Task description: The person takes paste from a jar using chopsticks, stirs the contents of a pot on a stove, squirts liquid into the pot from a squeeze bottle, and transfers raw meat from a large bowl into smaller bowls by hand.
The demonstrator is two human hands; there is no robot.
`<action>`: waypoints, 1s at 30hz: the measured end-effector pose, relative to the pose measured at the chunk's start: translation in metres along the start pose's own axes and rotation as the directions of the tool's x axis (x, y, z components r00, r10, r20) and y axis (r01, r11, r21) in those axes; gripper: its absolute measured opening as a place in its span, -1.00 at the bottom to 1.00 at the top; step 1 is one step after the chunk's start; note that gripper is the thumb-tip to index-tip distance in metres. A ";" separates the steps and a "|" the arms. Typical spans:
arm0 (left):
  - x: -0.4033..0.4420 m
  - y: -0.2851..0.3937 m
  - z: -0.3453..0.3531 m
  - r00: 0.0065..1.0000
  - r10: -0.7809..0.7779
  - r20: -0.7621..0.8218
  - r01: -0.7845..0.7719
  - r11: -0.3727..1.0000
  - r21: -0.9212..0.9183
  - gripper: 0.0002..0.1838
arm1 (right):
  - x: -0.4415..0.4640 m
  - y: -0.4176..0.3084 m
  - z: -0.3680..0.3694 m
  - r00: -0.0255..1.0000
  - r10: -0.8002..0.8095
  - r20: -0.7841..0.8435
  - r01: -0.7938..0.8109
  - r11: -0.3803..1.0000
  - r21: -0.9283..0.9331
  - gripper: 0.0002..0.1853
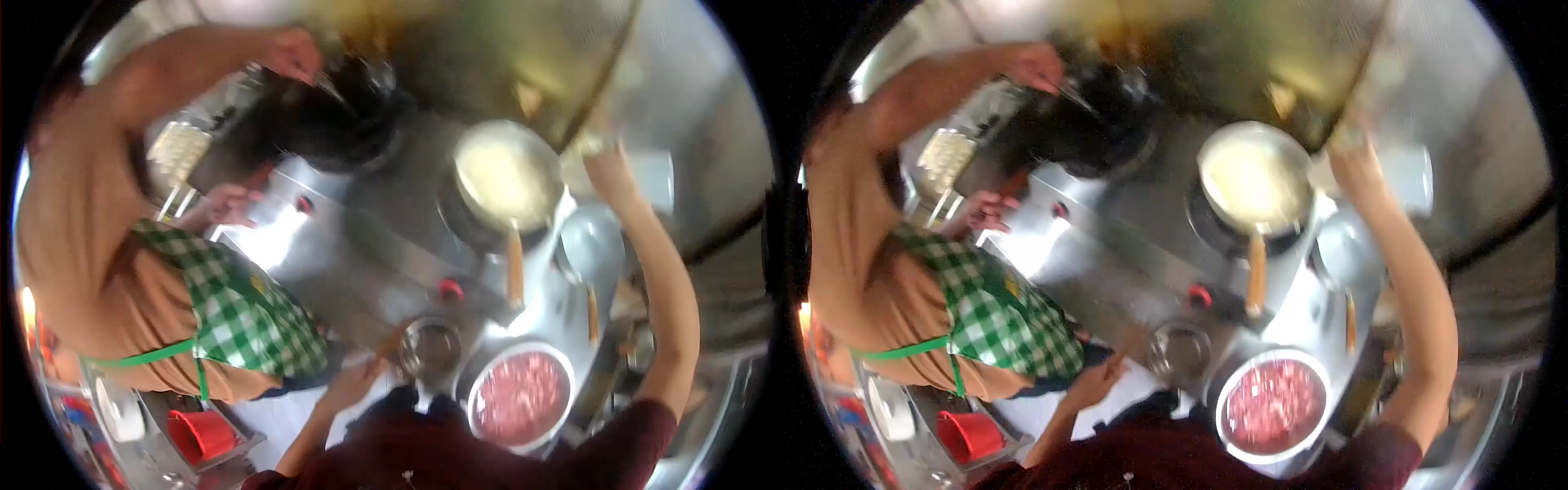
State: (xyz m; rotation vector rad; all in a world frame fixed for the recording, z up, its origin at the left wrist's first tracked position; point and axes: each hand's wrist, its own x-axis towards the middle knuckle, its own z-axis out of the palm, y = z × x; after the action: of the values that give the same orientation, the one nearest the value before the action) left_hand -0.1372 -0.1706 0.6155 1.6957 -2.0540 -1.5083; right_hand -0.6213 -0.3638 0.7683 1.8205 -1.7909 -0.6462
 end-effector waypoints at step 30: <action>0.008 -0.029 0.031 0.708 0.253 0.659 -0.332 0.943 -0.005 -0.67 | -0.415 -0.029 -0.071 0.615 0.674 0.410 -0.172 -0.393 0.903 -0.41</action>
State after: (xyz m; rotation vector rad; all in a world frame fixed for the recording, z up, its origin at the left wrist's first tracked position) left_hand -0.1382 -0.1547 0.5752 0.8192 -2.6047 -2.0951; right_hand -0.5618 0.0524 0.7982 1.0733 -2.5905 1.9911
